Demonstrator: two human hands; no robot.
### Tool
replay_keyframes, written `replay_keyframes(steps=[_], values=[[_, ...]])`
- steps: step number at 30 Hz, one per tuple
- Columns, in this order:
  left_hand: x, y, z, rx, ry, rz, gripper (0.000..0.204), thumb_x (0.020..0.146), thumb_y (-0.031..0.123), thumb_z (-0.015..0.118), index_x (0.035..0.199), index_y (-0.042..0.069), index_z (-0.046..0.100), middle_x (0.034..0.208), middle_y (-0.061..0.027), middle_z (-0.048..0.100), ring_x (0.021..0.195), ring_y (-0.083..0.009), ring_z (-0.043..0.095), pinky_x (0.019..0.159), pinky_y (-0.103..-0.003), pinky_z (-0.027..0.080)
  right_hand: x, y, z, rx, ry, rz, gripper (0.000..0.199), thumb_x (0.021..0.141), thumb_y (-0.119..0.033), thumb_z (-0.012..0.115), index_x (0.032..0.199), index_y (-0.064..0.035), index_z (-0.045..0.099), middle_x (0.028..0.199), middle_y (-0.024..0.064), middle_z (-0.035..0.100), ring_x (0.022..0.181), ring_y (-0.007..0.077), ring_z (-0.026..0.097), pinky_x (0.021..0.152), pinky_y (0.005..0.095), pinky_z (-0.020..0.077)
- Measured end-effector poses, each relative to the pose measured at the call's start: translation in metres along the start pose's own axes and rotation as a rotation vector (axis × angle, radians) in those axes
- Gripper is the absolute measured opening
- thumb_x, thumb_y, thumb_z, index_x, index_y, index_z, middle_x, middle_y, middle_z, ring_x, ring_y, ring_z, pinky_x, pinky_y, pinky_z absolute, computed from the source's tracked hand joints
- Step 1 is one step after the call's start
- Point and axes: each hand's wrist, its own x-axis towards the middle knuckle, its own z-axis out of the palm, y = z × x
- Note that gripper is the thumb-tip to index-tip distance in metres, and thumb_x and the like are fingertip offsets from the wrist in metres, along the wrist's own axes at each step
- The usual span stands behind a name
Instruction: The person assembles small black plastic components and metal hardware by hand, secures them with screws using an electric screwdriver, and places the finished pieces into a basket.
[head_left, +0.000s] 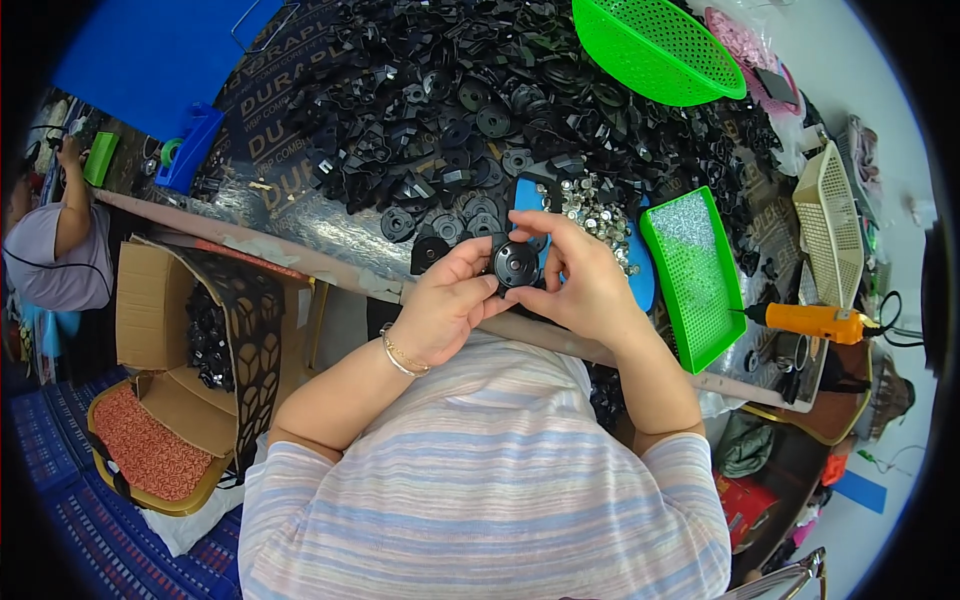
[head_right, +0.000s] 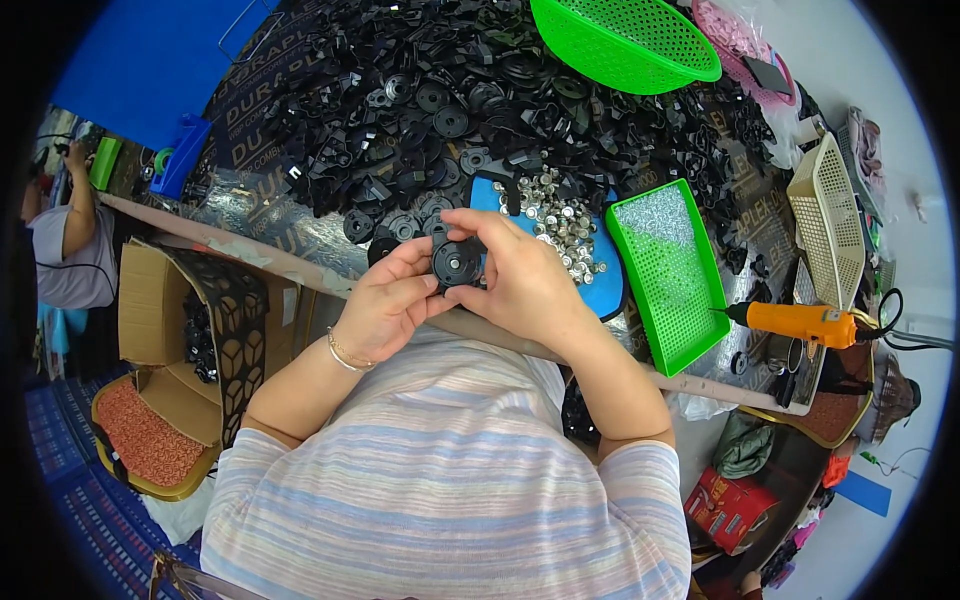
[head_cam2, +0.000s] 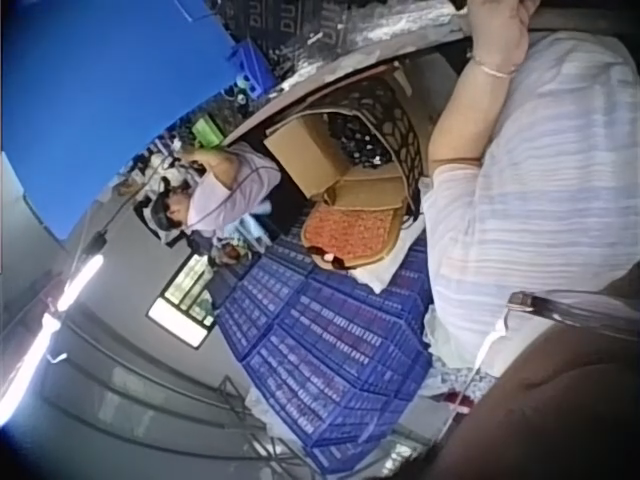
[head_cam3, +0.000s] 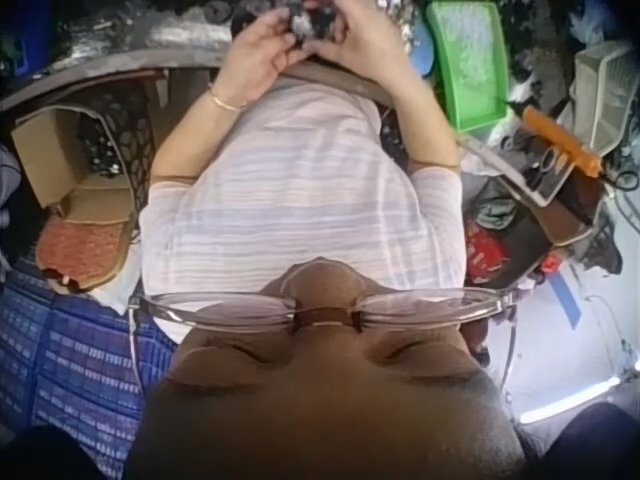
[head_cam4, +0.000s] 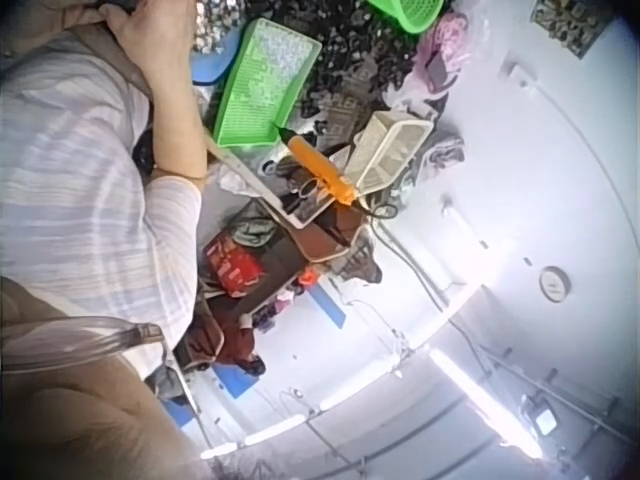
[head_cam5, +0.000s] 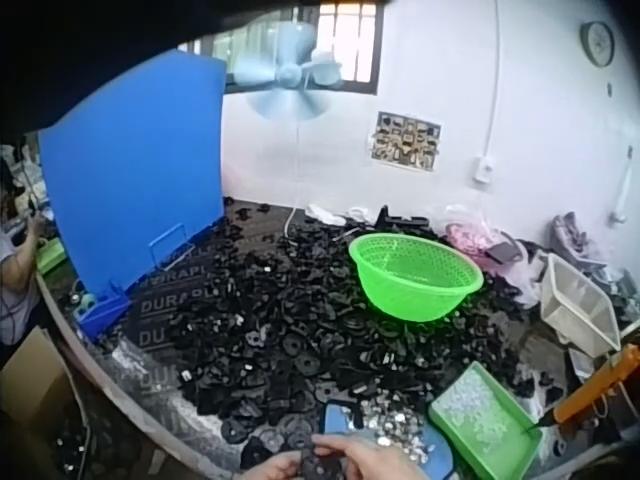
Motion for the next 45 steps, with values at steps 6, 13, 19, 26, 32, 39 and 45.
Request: replay_keyframes(steps=[6, 13, 19, 26, 32, 39, 45], values=[[0.001, -0.006, -0.002, -0.069, -0.018, 0.031, 0.032, 0.087, -0.002, 0.040, 0.119, 0.003, 0.042, 0.113, -0.0094, 0.052, 0.105, -0.0198, 0.054, 0.090, -0.034, 0.046, -0.005, -0.001, 0.005, -0.122, 0.022, -0.057, 0.066, 0.057, -0.004, 0.074, 0.118, -0.0105, 0.049, 0.101, 0.0051, 0.059, 0.054, 0.0136, 0.052, 0.051, 0.0244, 0.0453], [-0.001, -0.006, 0.008, 0.096, -0.030, -0.017, 0.020, 0.087, -0.004, 0.046, 0.106, 0.002, 0.045, 0.103, -0.0087, 0.054, 0.095, -0.0177, 0.058, 0.083, -0.032, 0.052, -0.027, 0.004, -0.023, 0.035, 0.211, -0.120, 0.058, 0.058, -0.013, 0.081, 0.109, -0.0070, 0.055, 0.103, 0.0102, 0.056, 0.059, 0.0097, 0.055, 0.054, 0.0208, 0.0419], [0.001, -0.025, 0.007, 0.164, -0.175, -0.168, 0.028, 0.082, -0.008, 0.050, 0.105, 0.005, 0.040, 0.110, -0.0176, 0.054, 0.099, -0.0275, 0.058, 0.086, -0.038, 0.050, -0.126, 0.059, -0.129, -1.103, 1.506, -0.528, 0.069, 0.062, -0.016, 0.081, 0.115, -0.0004, 0.040, 0.106, 0.0106, 0.044, 0.097, 0.0230, 0.047, 0.087, 0.0334, 0.0404], [0.026, -0.064, 0.037, 0.269, -0.239, -0.448, 0.028, 0.084, -0.007, 0.047, 0.107, 0.006, 0.038, 0.111, -0.0156, 0.052, 0.095, -0.0273, 0.060, 0.076, -0.034, 0.055, -0.147, 0.123, -0.159, -0.101, 1.362, -0.112, 0.078, 0.069, 0.000, 0.074, 0.130, -0.0006, 0.026, 0.125, 0.0150, 0.039, 0.100, 0.0220, 0.052, 0.085, 0.0315, 0.0455], [0.055, -0.086, 0.055, 0.329, -0.185, -0.527, 0.027, 0.085, -0.003, 0.049, 0.108, 0.009, 0.043, 0.110, -0.0096, 0.056, 0.090, -0.0204, 0.062, 0.071, -0.029, 0.055, -0.146, 0.090, -0.171, 0.265, 1.331, -0.247, 0.048, 0.077, 0.007, 0.060, 0.120, 0.0004, 0.041, 0.104, 0.0090, 0.049, 0.074, 0.0160, 0.055, 0.067, 0.0267, 0.0469], [0.082, -0.105, 0.078, 0.298, -0.107, -0.526, 0.029, 0.084, -0.005, 0.048, 0.110, 0.006, 0.042, 0.108, -0.0120, 0.055, 0.092, -0.0242, 0.061, 0.074, -0.032, 0.055, -0.134, 0.077, -0.151, 0.601, 1.206, -0.246, 0.034, 0.075, 0.003, 0.063, 0.105, -0.0003, 0.048, 0.085, 0.0079, 0.053, 0.066, 0.0160, 0.056, 0.062, 0.0284, 0.0462], [0.095, -0.114, 0.080, 0.303, -0.107, -0.456, 0.031, 0.085, -0.004, 0.048, 0.112, 0.005, 0.039, 0.112, -0.0142, 0.054, 0.093, -0.0260, 0.061, 0.076, -0.033, 0.054, -0.129, 0.090, -0.116, 0.508, 1.243, -0.301, 0.032, 0.075, 0.006, 0.059, 0.103, -0.0013, 0.045, 0.091, 0.0075, 0.051, 0.066, 0.0132, 0.054, 0.058, 0.0261, 0.0468]])
